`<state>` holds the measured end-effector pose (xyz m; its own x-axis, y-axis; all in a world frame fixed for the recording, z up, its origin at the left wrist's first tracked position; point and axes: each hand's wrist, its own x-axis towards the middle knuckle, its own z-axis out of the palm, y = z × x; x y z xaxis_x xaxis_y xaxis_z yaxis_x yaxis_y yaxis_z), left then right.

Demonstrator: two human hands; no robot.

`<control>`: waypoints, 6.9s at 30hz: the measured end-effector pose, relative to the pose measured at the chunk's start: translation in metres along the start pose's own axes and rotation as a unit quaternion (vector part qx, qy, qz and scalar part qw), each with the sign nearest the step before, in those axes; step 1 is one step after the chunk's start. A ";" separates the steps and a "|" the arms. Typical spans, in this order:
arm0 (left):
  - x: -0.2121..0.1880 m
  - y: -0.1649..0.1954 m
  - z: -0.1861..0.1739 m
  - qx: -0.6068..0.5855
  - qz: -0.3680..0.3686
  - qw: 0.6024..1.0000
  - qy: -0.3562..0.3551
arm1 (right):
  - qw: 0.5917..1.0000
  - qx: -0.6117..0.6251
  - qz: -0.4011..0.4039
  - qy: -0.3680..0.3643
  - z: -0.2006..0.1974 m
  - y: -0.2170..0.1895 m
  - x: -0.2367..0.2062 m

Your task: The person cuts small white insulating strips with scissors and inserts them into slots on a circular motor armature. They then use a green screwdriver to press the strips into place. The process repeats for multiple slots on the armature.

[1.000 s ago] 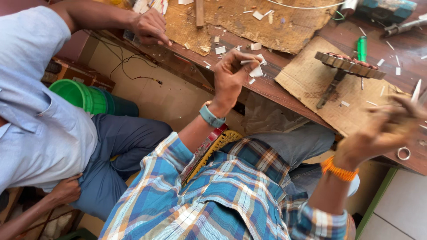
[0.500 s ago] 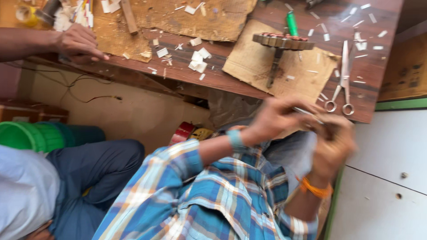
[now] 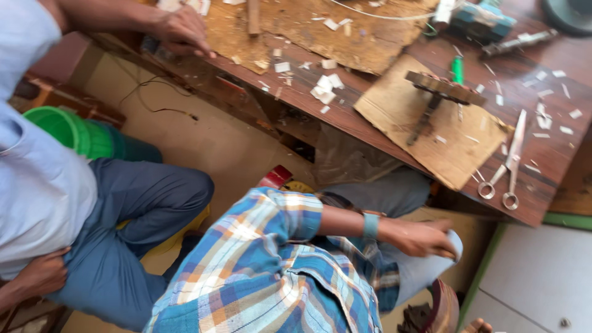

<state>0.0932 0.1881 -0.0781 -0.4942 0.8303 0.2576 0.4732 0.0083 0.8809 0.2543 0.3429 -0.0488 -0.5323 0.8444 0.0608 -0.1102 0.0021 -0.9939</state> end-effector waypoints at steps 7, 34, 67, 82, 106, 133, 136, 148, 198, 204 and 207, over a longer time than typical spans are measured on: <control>-0.110 0.002 -0.094 -0.040 -0.200 0.968 0.147 | 0.906 -0.082 0.004 -0.415 0.183 -0.046 -0.060; -0.176 0.038 -0.263 -0.139 -0.092 0.951 0.261 | 0.842 -0.125 0.161 -0.499 0.306 -0.011 -0.069; -0.078 0.077 -0.148 -0.216 -0.133 0.934 0.252 | 0.794 -0.526 -0.287 -0.102 0.199 0.021 0.087; -0.068 0.029 -0.146 -0.427 -0.132 0.875 0.187 | 0.779 -0.583 -0.103 -0.205 0.165 -0.015 0.084; -0.015 0.026 -0.152 -0.330 -0.174 0.912 0.170 | 0.770 0.001 0.335 -0.543 0.105 -0.007 -0.024; -0.019 0.034 -0.172 -0.312 -0.137 0.921 0.190 | 0.782 -0.100 0.314 -0.529 0.116 -0.018 -0.014; -0.021 0.032 -0.170 -0.316 -0.138 0.920 0.186 | 0.780 -0.080 0.320 -0.532 0.107 -0.010 -0.015; -0.058 0.049 -0.147 -0.238 -0.165 0.937 0.195 | 0.925 0.080 0.141 -0.344 0.150 -0.034 -0.016; -0.068 0.041 -0.189 -0.238 -0.186 0.911 0.280 | 0.748 -0.076 0.309 -0.582 0.168 -0.022 -0.038; -0.070 0.044 -0.187 -0.233 -0.166 0.909 0.302 | 0.761 -0.097 0.300 -0.566 0.176 -0.033 -0.043; -0.071 0.042 -0.186 -0.249 -0.159 0.909 0.292 | 0.767 -0.101 0.298 -0.560 0.176 -0.036 -0.044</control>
<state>0.0123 0.0259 0.0141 -0.9207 0.3903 -0.0039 -0.0795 -0.1779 0.9808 0.1338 0.2108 0.0007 -0.8373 -0.2608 -0.4806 0.5041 -0.0275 -0.8632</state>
